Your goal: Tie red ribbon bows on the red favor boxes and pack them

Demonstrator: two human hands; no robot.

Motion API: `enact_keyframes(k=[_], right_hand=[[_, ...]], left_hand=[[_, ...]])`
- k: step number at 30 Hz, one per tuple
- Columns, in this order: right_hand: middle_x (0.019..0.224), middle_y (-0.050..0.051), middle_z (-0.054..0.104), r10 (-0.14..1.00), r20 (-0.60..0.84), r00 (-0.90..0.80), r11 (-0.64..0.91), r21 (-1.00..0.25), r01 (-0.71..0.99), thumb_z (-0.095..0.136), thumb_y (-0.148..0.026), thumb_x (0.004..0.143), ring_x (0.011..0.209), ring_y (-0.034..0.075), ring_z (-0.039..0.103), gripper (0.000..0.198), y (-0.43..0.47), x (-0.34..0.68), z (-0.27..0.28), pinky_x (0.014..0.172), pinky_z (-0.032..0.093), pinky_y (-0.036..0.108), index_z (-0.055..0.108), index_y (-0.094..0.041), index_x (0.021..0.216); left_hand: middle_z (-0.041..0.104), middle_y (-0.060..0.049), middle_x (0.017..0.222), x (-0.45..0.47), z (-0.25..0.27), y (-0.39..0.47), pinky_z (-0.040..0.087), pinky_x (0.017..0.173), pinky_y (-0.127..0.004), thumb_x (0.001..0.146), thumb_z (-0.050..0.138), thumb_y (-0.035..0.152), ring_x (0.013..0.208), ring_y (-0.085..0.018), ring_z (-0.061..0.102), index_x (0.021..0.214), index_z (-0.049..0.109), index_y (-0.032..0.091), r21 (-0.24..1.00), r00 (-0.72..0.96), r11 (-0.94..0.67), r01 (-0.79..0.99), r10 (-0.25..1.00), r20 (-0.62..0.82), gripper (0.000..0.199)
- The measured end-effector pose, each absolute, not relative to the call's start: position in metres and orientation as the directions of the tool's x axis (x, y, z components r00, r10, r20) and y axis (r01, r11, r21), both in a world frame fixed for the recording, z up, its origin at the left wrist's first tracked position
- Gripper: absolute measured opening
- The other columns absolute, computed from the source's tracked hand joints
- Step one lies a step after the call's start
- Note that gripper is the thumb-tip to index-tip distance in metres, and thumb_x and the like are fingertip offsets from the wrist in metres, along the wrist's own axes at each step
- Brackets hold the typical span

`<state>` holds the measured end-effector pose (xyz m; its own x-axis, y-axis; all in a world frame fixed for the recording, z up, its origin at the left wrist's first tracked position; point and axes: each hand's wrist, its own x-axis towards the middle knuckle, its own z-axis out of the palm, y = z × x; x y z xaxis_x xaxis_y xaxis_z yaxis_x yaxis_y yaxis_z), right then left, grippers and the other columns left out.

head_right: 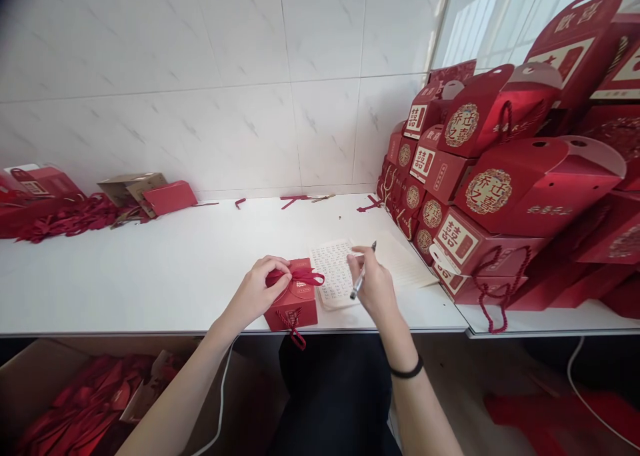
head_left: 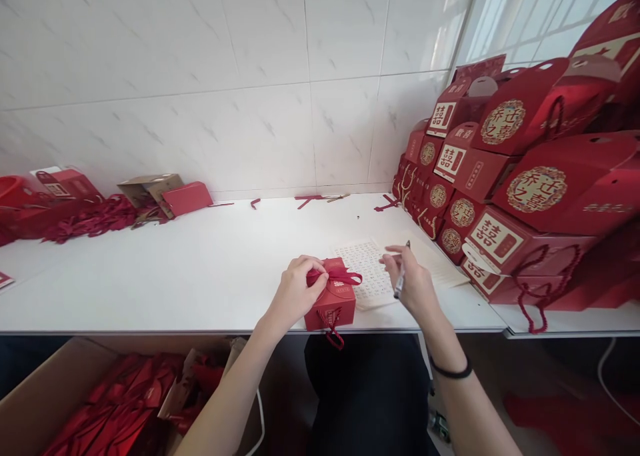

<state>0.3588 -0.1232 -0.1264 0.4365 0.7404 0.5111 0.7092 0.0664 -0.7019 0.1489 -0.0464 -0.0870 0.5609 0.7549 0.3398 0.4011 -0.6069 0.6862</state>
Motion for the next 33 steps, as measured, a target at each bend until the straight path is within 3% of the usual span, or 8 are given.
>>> enact_keyframes(k=[4,7,10,13,16,19,26,33], right_hand=[[0.084,0.018,0.058,0.802,0.503,0.322,-0.111,-0.404,0.908,0.041,-0.034,0.089,0.080,0.031,0.057,0.032,-0.105,0.411,-0.144,0.069,0.045,0.040,0.046,-0.007,0.106],[0.094,0.020,0.058,0.831,0.471,0.295,-0.143,-0.331,0.933,0.036,-0.013,0.085,0.091,0.031,0.055,0.024,-0.100,0.428,-0.139,0.076,0.043,0.041,0.052,-0.010,0.104],[0.096,0.017,0.059,0.811,0.468,0.352,-0.119,-0.457,0.881,0.037,-0.013,0.086,0.092,0.027,0.056,0.026,-0.099,0.415,-0.124,0.078,0.042,0.037,0.053,-0.012,0.106],[0.075,0.008,0.062,0.913,0.301,0.275,-0.012,-0.655,0.756,0.039,-0.035,0.091,0.072,0.020,0.058,0.029,-0.094,0.380,-0.109,0.066,0.043,0.028,0.058,-0.015,0.082],[0.056,0.002,0.053,0.987,0.120,0.104,0.034,-0.799,0.600,0.035,-0.054,0.089,0.056,0.015,0.050,0.051,-0.088,0.347,-0.103,0.055,0.035,0.026,0.050,-0.017,0.057],[0.051,-0.003,0.042,0.992,0.104,0.069,0.062,-0.888,0.455,0.046,-0.062,0.078,0.050,0.011,0.038,0.051,-0.083,0.332,-0.102,0.049,0.028,0.024,0.042,-0.018,0.053],[0.053,-0.003,0.042,0.962,0.238,0.132,0.157,-0.882,0.445,0.048,-0.058,0.074,0.051,0.010,0.037,0.044,-0.086,0.338,-0.102,0.051,0.029,0.024,0.041,-0.019,0.055],[0.057,0.002,0.052,0.865,0.258,0.430,0.057,-0.903,0.426,0.047,-0.069,0.070,0.055,0.014,0.048,0.052,-0.097,0.375,-0.097,0.053,0.039,0.026,0.047,-0.018,0.058]], left_hand=[[0.062,-0.003,0.098,0.149,-0.087,-0.047,0.042,0.091,-0.041,0.078,0.050,0.021,0.101,-0.021,0.054,0.074,0.057,0.022,0.688,0.562,-0.608,0.397,0.753,0.342,0.008],[0.062,-0.003,0.099,0.150,-0.089,-0.046,0.041,0.092,-0.042,0.078,0.050,0.021,0.102,-0.021,0.053,0.074,0.057,0.022,0.697,0.555,-0.600,0.394,0.759,0.340,0.008],[0.062,-0.002,0.100,0.150,-0.092,-0.045,0.039,0.094,-0.042,0.078,0.050,0.022,0.104,-0.021,0.052,0.076,0.056,0.022,0.699,0.547,-0.596,0.395,0.764,0.343,0.007],[0.062,-0.002,0.100,0.150,-0.092,-0.045,0.039,0.094,-0.041,0.078,0.051,0.021,0.104,-0.020,0.052,0.076,0.056,0.022,0.695,0.544,-0.598,0.400,0.765,0.345,0.006],[0.062,-0.002,0.099,0.150,-0.091,-0.046,0.039,0.094,-0.041,0.078,0.051,0.020,0.103,-0.020,0.053,0.075,0.056,0.021,0.694,0.544,-0.598,0.400,0.765,0.345,0.007],[0.061,-0.003,0.098,0.150,-0.090,-0.047,0.039,0.094,-0.041,0.078,0.050,0.020,0.103,-0.021,0.053,0.074,0.055,0.021,0.702,0.541,-0.589,0.399,0.770,0.339,0.007],[0.062,-0.003,0.099,0.150,-0.089,-0.047,0.041,0.094,-0.041,0.078,0.051,0.020,0.104,-0.021,0.054,0.074,0.057,0.021,0.702,0.545,-0.592,0.395,0.767,0.339,0.007],[0.061,-0.003,0.104,0.145,-0.093,-0.044,0.042,0.094,-0.038,0.079,0.051,0.023,0.104,-0.020,0.055,0.078,0.060,0.021,0.734,0.519,-0.566,0.376,0.784,0.339,0.009]])
